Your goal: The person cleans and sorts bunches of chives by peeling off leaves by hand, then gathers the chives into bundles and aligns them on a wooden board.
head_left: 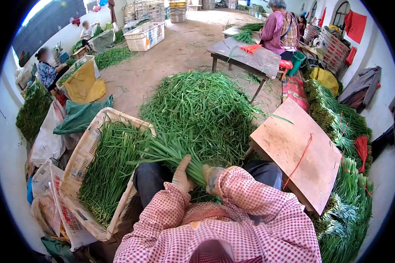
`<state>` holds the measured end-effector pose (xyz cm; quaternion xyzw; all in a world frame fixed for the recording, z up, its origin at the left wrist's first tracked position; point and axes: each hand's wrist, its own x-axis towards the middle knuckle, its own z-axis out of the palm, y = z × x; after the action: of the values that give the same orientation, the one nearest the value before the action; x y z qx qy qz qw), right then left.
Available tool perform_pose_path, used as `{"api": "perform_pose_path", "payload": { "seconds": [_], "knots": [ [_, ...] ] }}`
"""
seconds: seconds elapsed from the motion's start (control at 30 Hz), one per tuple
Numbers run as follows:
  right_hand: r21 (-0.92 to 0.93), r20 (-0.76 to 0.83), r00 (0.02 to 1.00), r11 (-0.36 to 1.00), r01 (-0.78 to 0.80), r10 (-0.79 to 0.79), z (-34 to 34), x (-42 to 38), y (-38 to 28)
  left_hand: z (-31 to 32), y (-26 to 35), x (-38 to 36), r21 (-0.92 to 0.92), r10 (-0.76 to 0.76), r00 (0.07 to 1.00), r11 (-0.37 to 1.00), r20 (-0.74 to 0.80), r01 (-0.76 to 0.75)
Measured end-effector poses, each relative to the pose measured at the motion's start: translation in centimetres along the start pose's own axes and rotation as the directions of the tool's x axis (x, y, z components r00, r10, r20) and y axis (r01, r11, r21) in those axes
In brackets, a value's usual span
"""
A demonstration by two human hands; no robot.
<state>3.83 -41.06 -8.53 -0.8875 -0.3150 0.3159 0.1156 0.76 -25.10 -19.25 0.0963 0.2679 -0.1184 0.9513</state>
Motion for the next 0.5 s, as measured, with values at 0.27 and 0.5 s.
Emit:
{"api": "perform_pose_path", "payload": {
  "seconds": [0.27, 0.5],
  "knots": [
    [-0.13, 0.036, 0.996, 0.988, 0.088, -0.084, 0.4, -1.0, -2.4, 1.8, 0.5, -2.5, 0.125, 0.087, 0.918, 0.981, 0.387, -0.146],
    [0.296, -0.163, 0.962, 0.919, 0.26, -0.219, -1.6, -1.7, -1.0, 3.9, 1.9, -4.1, 0.128, 0.282, 0.919, 0.937, 0.275, -0.326]
  ]
}}
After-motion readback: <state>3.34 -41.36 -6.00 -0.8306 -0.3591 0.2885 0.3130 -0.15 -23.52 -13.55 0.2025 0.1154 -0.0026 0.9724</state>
